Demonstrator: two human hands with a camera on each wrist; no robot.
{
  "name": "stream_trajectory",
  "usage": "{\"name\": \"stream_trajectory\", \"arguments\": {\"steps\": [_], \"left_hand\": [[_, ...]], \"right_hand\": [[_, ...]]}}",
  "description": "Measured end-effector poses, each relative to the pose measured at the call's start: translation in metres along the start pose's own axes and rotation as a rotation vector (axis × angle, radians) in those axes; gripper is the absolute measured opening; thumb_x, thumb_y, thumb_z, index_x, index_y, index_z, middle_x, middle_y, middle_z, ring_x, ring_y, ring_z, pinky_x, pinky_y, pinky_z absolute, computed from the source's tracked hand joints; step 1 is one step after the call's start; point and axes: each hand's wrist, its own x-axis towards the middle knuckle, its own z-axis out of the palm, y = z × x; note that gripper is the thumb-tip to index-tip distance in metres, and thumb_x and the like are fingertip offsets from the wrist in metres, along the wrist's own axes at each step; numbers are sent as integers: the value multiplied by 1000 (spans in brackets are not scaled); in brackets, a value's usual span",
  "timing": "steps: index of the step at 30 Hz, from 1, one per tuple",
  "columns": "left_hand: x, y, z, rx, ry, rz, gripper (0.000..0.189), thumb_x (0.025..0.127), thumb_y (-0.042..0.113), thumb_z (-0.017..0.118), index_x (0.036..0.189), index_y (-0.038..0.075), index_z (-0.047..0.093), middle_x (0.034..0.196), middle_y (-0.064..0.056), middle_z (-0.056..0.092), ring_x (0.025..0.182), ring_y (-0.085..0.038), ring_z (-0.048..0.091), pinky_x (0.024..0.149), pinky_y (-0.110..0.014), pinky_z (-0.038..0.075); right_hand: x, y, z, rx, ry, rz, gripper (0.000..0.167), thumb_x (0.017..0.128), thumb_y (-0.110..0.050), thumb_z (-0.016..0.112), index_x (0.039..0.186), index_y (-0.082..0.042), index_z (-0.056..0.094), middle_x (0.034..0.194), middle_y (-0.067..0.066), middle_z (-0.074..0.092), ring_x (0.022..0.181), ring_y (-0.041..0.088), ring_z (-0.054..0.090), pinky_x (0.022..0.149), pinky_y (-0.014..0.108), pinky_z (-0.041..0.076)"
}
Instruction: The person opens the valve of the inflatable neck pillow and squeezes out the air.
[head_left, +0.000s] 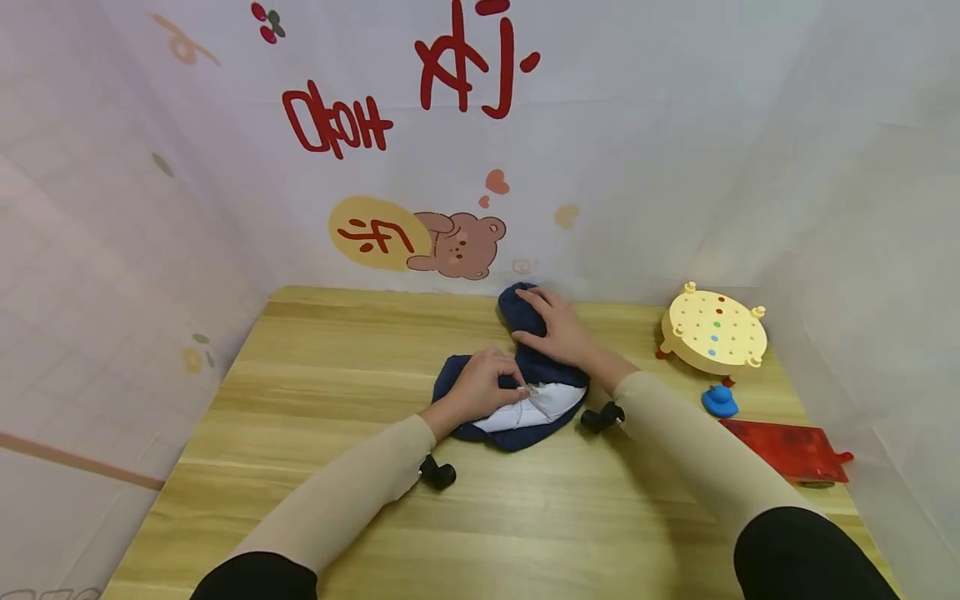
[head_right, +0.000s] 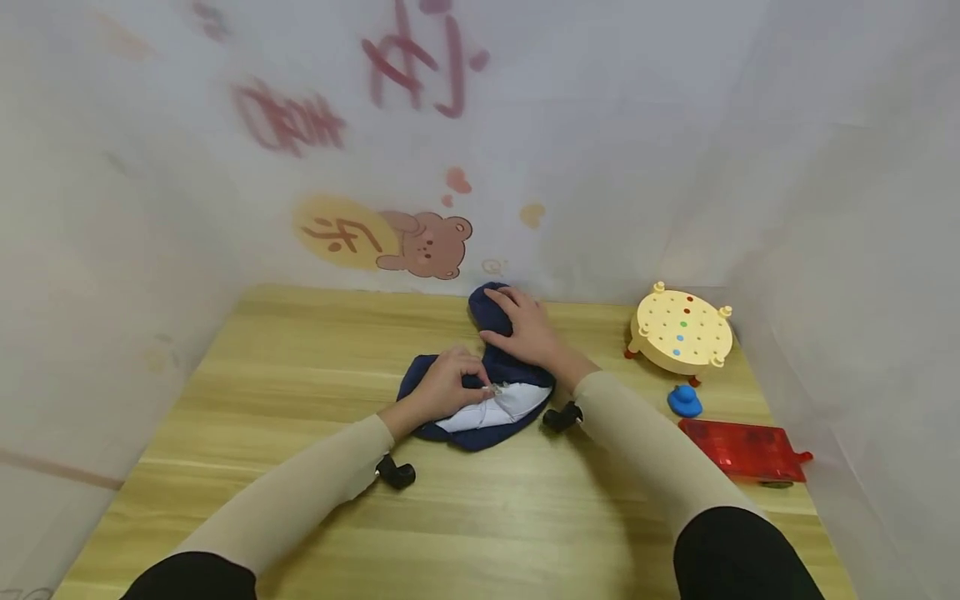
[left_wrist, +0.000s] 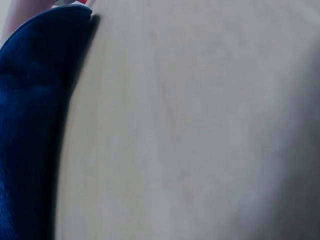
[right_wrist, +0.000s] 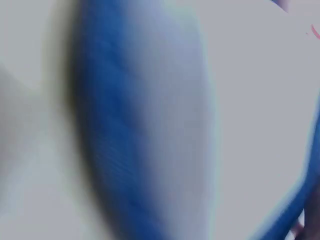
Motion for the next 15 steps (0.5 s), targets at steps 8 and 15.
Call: {"name": "stream_trajectory", "arguments": {"steps": [8, 15], "left_hand": [[-2, 1, 4, -5, -17, -20, 14, 90, 24, 96, 87, 26, 82, 90, 15, 74, 90, -12, 55, 91, -41, 48], [-1, -1, 5, 6, -12, -38, 11, 92, 25, 94, 91, 25, 83, 93, 15, 75, 93, -11, 58, 92, -40, 48]], "right_hand": [[11, 12, -13, 237, -170, -10, 65, 111, -35, 68, 168, -9, 48, 169, 19, 46, 157, 42, 41, 125, 65, 32], [-16, 10, -19, 364, -225, -41, 65, 112, -26, 67, 171, -11, 42, 173, 15, 41, 159, 39, 37, 126, 66, 30]]}}
